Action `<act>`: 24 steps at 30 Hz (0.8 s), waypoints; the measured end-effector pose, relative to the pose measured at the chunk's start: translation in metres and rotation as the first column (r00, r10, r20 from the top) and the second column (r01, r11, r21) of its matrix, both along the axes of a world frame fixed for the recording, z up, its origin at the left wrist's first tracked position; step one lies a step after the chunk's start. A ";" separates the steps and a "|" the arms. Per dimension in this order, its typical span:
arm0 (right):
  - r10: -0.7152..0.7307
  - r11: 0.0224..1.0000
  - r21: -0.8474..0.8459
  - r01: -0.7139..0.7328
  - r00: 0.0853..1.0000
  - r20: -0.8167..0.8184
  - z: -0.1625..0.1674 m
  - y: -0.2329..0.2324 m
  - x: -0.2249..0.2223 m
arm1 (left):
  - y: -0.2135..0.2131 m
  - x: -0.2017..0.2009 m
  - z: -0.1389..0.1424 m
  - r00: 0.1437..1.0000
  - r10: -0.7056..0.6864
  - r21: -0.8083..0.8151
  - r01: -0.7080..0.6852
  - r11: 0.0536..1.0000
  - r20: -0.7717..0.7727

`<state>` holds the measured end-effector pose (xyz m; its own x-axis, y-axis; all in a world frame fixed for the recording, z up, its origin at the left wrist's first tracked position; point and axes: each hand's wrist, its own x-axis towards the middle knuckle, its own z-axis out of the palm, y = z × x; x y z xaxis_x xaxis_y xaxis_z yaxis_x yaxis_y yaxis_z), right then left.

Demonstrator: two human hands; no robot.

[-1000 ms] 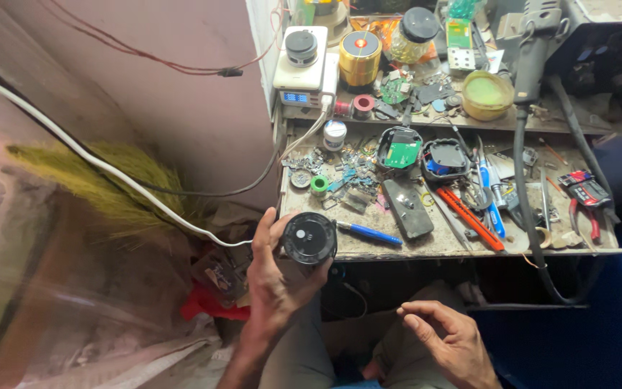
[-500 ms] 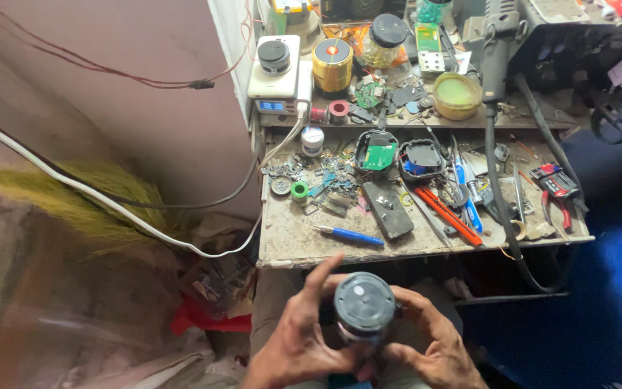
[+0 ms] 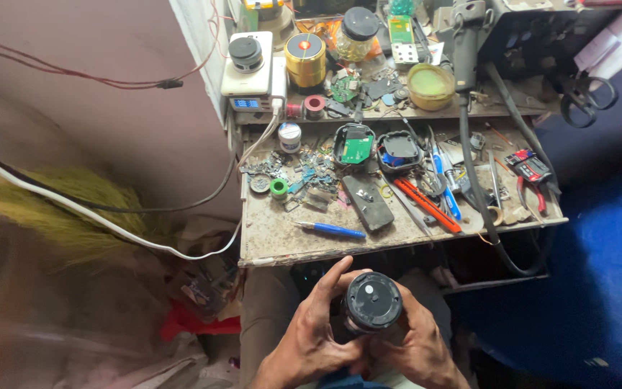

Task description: The person sits at a repair bench holding a camera lens barrel, pries at its rear ring with a small white spudger, wipes the lens barrel with a small pad, then uses a screwdriver and a red utility knife to work on the lens mount, repeatedly turning the barrel while manipulating its parts.

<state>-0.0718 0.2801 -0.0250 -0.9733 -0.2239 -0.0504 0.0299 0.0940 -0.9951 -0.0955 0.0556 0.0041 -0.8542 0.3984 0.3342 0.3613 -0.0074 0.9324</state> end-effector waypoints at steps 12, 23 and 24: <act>-0.082 0.973 -0.191 0.132 0.965 0.248 0.010 0.008 -0.001 | 0.017 -0.004 -0.002 0.988 0.150 0.025 -0.149 0.989 -0.043; 0.131 0.862 -0.507 0.013 0.960 0.247 -0.002 0.009 0.002 | 0.008 -0.003 0.026 0.955 0.035 -0.188 -0.094 0.978 -0.294; 0.181 0.837 -0.548 -0.005 0.946 0.267 -0.002 0.008 0.002 | 0.009 -0.003 0.026 0.952 0.056 -0.192 -0.118 0.974 -0.300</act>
<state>-0.0697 0.2885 -0.0270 -0.9037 -0.3896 -0.1775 0.3491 -0.4306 -0.8323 -0.0982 0.0644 0.0305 -0.7661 0.4134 0.4921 0.6077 0.2166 0.7640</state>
